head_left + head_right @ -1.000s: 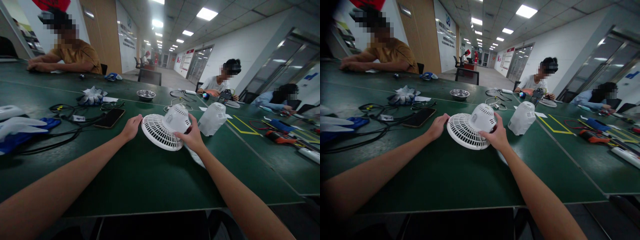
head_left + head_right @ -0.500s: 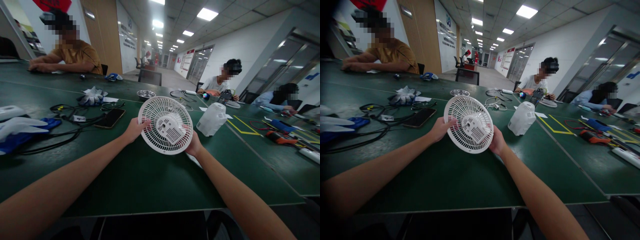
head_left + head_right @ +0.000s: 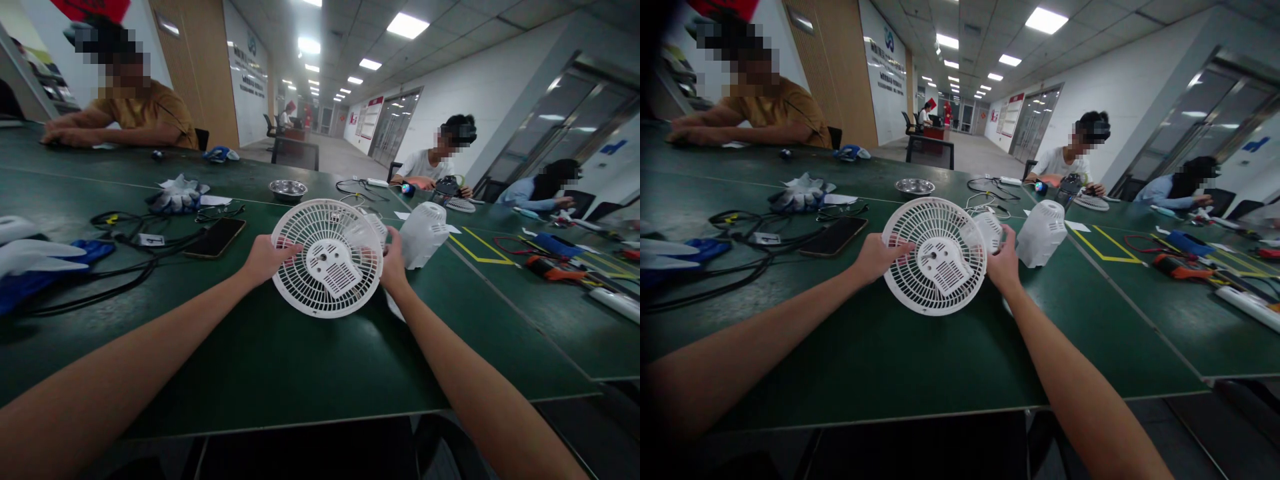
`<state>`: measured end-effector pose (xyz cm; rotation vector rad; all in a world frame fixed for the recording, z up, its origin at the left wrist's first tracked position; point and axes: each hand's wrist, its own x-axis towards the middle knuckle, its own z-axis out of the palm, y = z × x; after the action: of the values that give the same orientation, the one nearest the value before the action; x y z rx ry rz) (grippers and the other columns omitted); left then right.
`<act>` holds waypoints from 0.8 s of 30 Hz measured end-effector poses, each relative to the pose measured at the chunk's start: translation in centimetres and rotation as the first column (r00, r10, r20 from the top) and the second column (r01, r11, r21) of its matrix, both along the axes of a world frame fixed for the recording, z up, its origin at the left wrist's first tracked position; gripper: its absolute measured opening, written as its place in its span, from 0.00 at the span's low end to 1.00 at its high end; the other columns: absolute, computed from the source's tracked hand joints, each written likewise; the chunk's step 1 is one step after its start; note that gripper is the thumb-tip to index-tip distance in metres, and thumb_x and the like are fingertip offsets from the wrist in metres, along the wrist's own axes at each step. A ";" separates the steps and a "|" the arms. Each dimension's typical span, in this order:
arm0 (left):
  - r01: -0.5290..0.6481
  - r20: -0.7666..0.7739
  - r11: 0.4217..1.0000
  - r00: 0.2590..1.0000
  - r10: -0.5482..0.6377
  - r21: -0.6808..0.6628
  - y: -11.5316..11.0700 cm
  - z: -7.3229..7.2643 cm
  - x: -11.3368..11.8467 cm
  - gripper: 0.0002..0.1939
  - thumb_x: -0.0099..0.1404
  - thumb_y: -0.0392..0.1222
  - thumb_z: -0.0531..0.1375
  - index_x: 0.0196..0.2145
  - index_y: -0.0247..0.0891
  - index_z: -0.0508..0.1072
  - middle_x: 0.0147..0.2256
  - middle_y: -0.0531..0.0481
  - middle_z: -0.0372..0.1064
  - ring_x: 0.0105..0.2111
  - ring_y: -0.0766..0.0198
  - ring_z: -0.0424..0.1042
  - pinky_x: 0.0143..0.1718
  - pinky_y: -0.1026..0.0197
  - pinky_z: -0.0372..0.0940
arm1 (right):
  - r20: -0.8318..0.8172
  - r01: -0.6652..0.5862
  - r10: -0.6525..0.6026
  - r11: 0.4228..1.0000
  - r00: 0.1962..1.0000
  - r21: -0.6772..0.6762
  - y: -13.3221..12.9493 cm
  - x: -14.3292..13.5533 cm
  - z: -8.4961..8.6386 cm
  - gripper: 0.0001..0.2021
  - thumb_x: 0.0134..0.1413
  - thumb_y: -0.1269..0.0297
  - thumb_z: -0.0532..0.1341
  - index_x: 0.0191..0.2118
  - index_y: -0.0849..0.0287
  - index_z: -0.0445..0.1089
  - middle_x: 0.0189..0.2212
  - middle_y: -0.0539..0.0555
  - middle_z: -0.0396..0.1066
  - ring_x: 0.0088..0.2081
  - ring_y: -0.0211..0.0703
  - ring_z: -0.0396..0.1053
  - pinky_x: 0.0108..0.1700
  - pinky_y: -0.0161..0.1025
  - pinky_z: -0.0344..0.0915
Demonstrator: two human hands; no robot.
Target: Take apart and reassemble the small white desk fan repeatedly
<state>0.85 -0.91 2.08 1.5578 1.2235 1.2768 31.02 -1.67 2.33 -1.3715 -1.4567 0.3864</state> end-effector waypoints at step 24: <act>0.033 -0.076 0.964 0.996 -0.055 -0.265 2.7 -1.3 -2.8 0.12 0.59 0.47 0.69 0.37 0.37 0.78 0.33 0.46 0.80 0.32 0.56 0.80 0.36 0.54 0.75 | 0.125 0.679 -0.703 0.710 0.700 0.188 1.4 7.1 1.1 0.43 0.42 0.63 0.64 0.65 0.50 0.49 0.63 0.64 0.54 0.64 0.68 0.55 0.60 0.67 0.55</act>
<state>-1.91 1.79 0.75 1.4466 1.3439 0.9836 38.08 -0.28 3.41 -1.7663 -0.9683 -0.3380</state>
